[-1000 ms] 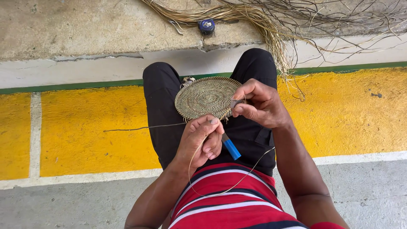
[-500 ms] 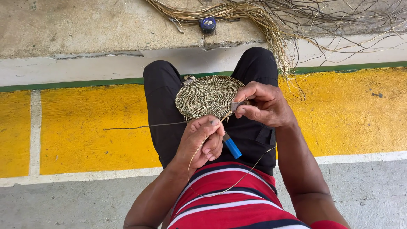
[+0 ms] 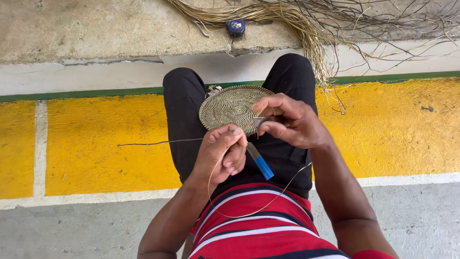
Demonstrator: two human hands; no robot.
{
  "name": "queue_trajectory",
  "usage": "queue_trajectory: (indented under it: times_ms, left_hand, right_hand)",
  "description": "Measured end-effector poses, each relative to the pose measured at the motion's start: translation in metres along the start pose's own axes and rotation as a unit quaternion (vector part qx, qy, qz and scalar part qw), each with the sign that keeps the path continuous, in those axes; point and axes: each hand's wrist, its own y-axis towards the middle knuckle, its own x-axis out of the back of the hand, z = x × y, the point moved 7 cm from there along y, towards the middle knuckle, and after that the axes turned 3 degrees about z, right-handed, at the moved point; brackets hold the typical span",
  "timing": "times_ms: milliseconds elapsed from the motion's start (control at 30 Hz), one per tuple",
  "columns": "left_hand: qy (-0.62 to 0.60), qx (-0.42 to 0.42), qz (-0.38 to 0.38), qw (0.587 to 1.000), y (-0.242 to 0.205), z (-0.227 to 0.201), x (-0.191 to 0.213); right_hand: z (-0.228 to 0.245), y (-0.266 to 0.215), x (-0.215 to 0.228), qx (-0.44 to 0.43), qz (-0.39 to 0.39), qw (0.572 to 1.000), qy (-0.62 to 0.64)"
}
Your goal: The person is weaving a small basket using straw-like materials.
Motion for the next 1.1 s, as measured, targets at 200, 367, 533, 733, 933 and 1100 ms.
queue_trajectory:
  times_ms: [200, 367, 533, 733, 933, 1100]
  left_hand:
    - [-0.036, 0.008, 0.024, 0.999, -0.007, 0.009, -0.002]
    - [-0.042, 0.013, 0.034, 0.998, -0.006, 0.014, -0.001]
    - [-0.034, 0.016, 0.025, 0.999, -0.009, 0.014, 0.003]
    - [0.033, -0.02, -0.004, 0.999, -0.016, -0.015, 0.019]
    - [0.297, -0.072, -0.065, 0.95, 0.003, -0.031, 0.014]
    - [0.343, -0.051, -0.054, 0.936, 0.002, -0.028, 0.019]
  right_hand:
    - [-0.015, -0.005, 0.0, 0.021, 0.009, 0.997, 0.073]
    - [-0.017, -0.008, 0.007, 0.015, -0.01, 0.997, 0.07]
    - [-0.019, -0.011, 0.016, 0.023, -0.017, 0.998, 0.047]
    - [-0.025, -0.018, 0.062, 0.074, -0.063, 0.984, 0.147]
    - [0.001, 0.013, -0.011, -0.093, 0.027, 0.994, 0.052]
    - [-0.024, 0.013, -0.033, -0.139, 0.036, 0.964, 0.222]
